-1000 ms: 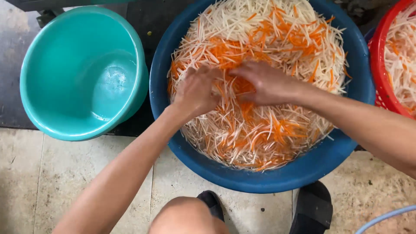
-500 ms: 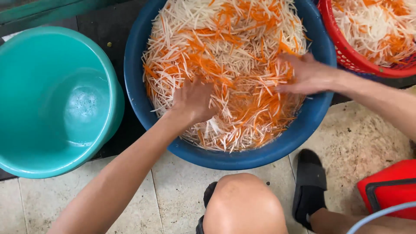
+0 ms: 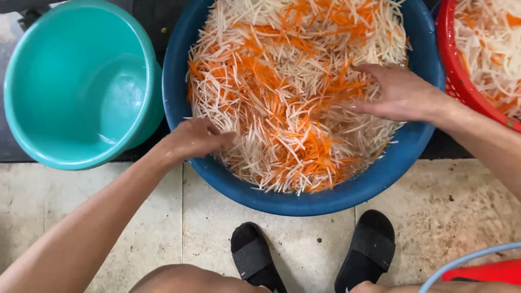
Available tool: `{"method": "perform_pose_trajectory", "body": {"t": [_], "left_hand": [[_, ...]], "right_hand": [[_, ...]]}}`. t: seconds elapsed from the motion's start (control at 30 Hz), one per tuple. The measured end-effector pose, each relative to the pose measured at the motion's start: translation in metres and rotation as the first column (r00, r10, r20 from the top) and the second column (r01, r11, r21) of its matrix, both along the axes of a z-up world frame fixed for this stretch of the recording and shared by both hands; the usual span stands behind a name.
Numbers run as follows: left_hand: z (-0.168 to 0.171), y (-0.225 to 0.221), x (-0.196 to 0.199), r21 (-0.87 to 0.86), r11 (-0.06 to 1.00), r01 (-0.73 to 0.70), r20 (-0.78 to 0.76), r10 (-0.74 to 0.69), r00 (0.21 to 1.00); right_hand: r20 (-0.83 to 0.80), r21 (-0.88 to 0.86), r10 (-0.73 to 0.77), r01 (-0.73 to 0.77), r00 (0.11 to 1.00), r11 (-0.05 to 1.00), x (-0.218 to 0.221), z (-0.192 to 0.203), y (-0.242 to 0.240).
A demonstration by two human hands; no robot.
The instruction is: The person is washing shredded carrots and radish in a large blue basin and transferring them to a red colander to drain.
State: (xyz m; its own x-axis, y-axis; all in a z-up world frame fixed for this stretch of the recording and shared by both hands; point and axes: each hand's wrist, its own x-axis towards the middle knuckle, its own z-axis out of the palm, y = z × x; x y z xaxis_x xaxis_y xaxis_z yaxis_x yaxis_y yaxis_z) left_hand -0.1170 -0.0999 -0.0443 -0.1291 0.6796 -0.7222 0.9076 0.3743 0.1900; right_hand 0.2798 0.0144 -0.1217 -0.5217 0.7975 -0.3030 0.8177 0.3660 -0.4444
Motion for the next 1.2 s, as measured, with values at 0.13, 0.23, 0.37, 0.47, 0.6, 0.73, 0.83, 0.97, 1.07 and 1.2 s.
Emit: {"method": "perform_pose_trajectory", "body": {"t": [0.13, 0.23, 0.37, 0.47, 0.6, 0.73, 0.83, 0.97, 1.07, 1.2], "left_hand": [[-0.06, -0.019, 0.014, -0.203, 0.948, -0.244, 0.233, 0.289, 0.929], [-0.104, -0.016, 0.044, -0.316, 0.889, -0.332, 0.554, 0.457, 0.696], [-0.122, -0.012, 0.076, -0.327, 0.873, -0.363, 0.813, 0.455, 0.362], [-0.104, -0.013, 0.076, -0.304, 0.878, -0.37, 0.908, 0.384, 0.165], [-0.064, -0.004, 0.07, -0.002, 0.901, -0.434, 0.975, 0.098, 0.198], [0.004, 0.02, 0.072, 0.179, 0.857, -0.483, 0.832, 0.13, 0.539], [0.039, 0.025, 0.072, -0.022, 0.852, -0.524, 0.977, 0.128, 0.168], [0.01, 0.029, 0.048, 0.064, 0.899, -0.433, 0.92, 0.114, 0.374], [-0.021, 0.035, 0.018, 0.152, 0.941, -0.302, 0.828, 0.045, 0.559], [0.026, 0.016, 0.036, 0.025, 0.998, 0.065, 0.208, -0.069, 0.976]], "right_hand": [[-0.03, -0.305, 0.0, -0.009, 1.0, 0.952, -0.009, -0.041, -0.002], [-0.02, -0.445, 0.094, -0.093, 0.995, 0.891, -0.042, -0.069, -0.015], [-0.164, -0.738, -0.152, -0.019, 0.975, 0.675, -0.062, -0.151, -0.021], [-0.366, -0.719, -0.265, -0.091, 0.892, 0.69, -0.074, -0.112, -0.025], [-0.279, -0.512, -0.224, 0.053, 0.934, 0.857, -0.089, 0.037, -0.029], [-0.342, -0.338, -0.237, 0.117, 0.909, 0.934, -0.081, 0.104, -0.033], [-0.478, -0.38, -0.227, 0.033, 0.849, 0.924, -0.066, 0.105, -0.025], [-0.187, -0.316, -0.255, 0.188, 0.949, 0.93, -0.052, 0.11, -0.024], [0.056, -0.185, -0.169, 0.177, 0.984, 0.967, -0.017, 0.056, 0.01], [0.156, -0.165, 0.184, -0.158, 0.97, 0.974, -0.048, 0.041, -0.008]]}}
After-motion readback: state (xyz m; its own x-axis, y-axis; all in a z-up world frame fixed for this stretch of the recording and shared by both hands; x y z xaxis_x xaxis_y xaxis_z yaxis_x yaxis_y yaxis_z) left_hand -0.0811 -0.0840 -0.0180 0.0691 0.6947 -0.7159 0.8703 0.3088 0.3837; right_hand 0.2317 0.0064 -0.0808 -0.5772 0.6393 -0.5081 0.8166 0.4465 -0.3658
